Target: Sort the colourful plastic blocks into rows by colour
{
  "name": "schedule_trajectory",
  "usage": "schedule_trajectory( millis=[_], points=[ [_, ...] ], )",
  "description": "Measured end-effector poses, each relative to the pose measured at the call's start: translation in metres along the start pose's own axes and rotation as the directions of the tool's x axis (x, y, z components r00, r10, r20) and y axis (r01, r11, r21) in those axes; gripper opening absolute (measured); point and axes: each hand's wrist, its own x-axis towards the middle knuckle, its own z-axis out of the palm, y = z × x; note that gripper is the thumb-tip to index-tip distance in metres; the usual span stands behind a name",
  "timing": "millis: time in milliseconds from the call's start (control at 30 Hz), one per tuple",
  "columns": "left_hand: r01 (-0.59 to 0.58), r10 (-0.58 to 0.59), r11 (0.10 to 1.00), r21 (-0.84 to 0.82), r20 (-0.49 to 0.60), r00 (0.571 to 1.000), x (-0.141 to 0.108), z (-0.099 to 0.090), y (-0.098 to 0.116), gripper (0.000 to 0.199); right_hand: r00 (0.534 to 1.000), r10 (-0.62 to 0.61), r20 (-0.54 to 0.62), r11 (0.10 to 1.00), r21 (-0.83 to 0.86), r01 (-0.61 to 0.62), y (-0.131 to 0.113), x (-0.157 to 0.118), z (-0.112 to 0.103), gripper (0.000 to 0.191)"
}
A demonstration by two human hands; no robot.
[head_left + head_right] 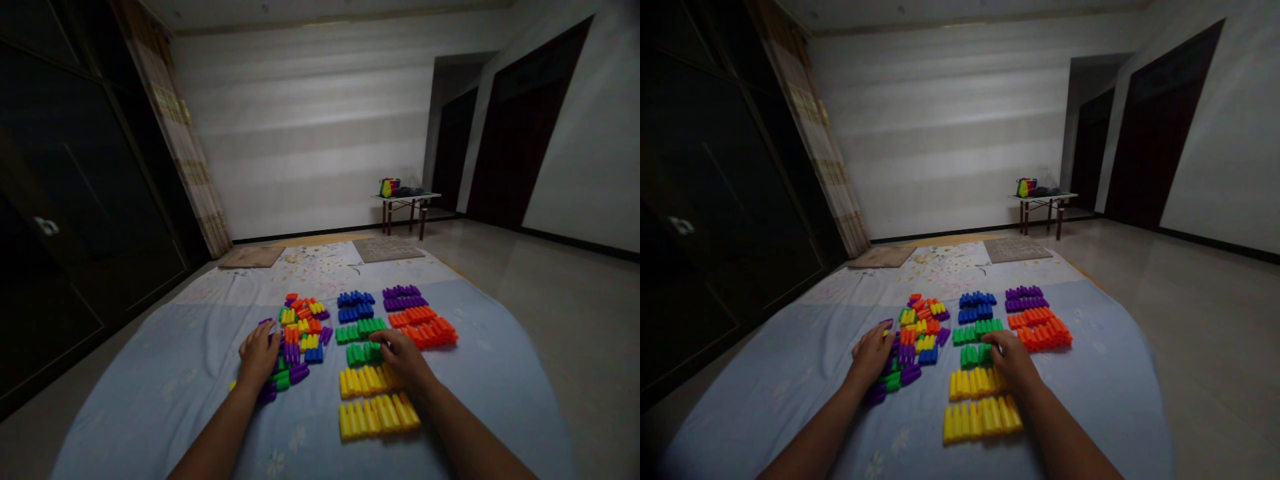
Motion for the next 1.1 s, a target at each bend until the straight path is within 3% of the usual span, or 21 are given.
schedule_trajectory(
  millis=[333,567,667,833,967,1100],
  points=[
    [-0.039,0.033,0.997,0.062,0.102,0.994,0.017,-0.003,0.021,0.025,1.000,0.004,-0.013,1.000,-0.006,-0.004,-0.005,0.001,-0.004,0.031],
    [-0.219,0.219,0.976,-0.016,0.010,0.976,-0.014,-0.003,0.036,0.025,0.999,-0.005,-0.038,1.000,0.004,0.005,-0.009,0.001,-0.006,0.030],
    [-0.273,0.275,0.960,-0.059,0.038,0.961,-0.029,-0.005,0.036,0.019,0.999,-0.008,-0.052,1.000,0.006,0.008,-0.011,0.002,-0.010,0.030],
    [-0.237,0.246,0.969,-0.071,0.202,0.948,-0.038,-0.016,0.033,0.022,0.996,-0.020,-0.092,1.000,0.001,0.020,-0.013,0.004,-0.019,0.030],
    [-0.159,0.157,0.987,-0.005,0.172,0.972,-0.035,-0.016,0.038,0.040,0.990,-0.002,-0.142,1.000,-0.009,0.001,-0.011,0.005,-0.025,0.028],
    [-0.119,0.101,0.990,0.076,0.214,0.972,-0.029,-0.012,0.045,0.046,0.983,0.033,-0.179,0.999,-0.014,-0.036,-0.006,0.006,-0.029,0.029]
  ],
)
